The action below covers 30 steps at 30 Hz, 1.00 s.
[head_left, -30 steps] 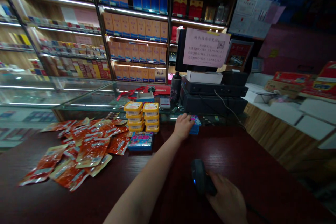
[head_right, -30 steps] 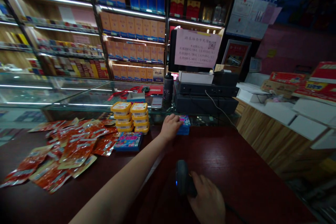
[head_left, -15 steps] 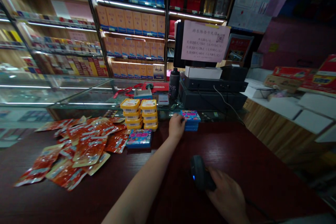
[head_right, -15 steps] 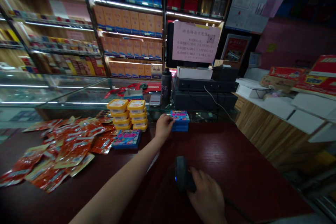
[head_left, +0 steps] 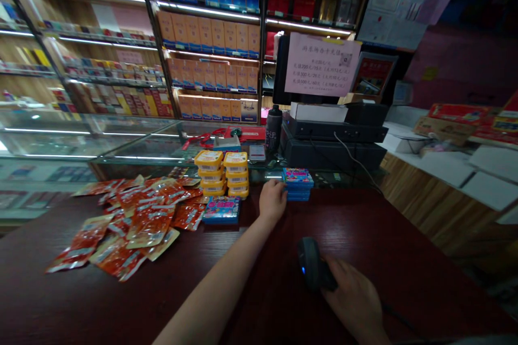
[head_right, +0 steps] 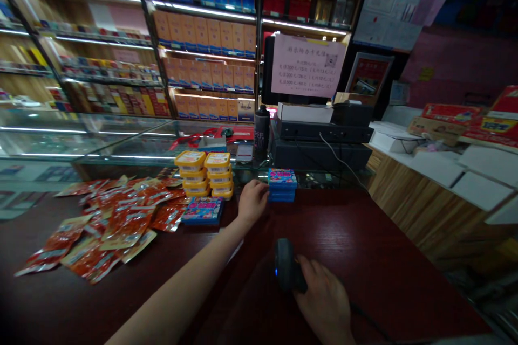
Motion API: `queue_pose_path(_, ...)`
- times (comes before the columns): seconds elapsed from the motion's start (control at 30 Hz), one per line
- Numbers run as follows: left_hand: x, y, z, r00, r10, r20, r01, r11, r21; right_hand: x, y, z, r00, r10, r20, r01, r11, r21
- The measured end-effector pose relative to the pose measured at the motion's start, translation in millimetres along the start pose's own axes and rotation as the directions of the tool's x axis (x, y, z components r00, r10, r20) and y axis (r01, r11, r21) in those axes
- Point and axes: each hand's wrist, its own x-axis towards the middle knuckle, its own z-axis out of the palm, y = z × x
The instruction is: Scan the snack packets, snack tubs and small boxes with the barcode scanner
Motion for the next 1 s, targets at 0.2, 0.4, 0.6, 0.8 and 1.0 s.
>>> queue_pose_path(0.2,-56.7,-9.9,-45.5,0.995,0.054,0.083,-0.069,0.979,0.191,-4.1,1.7,0.0,1.0,-0.016,0.016,0.016,1.0,-0.012)
queue_pose_path(0.4,-90.0,-38.6,-73.2,0.985,-0.132,-0.108,0.169,0.845,0.508,-5.9,2.2,1.2,0.999,0.021,0.029,-0.021,1.0,-0.023)
queue_pose_path(0.6,-100.0,-57.6,-78.4,0.963,-0.24,-0.12,0.263,0.761,0.593,-6.7,0.8,0.1,0.999,-0.015,-0.035,0.013,0.999,-0.047)
queue_pose_path(0.8,-103.1,-55.9,-88.2,0.987,-0.125,-0.097,0.157,0.842,0.517,-6.8,-0.3,-3.3,0.997,-0.065,-0.045,0.061,0.994,-0.094)
queue_pose_path(1.0,-105.3,-46.3,-89.3,0.984,0.1,-0.15,-0.028,0.905,0.424,-6.9,1.4,-2.3,0.998,-0.056,-0.031,0.052,0.991,-0.121)
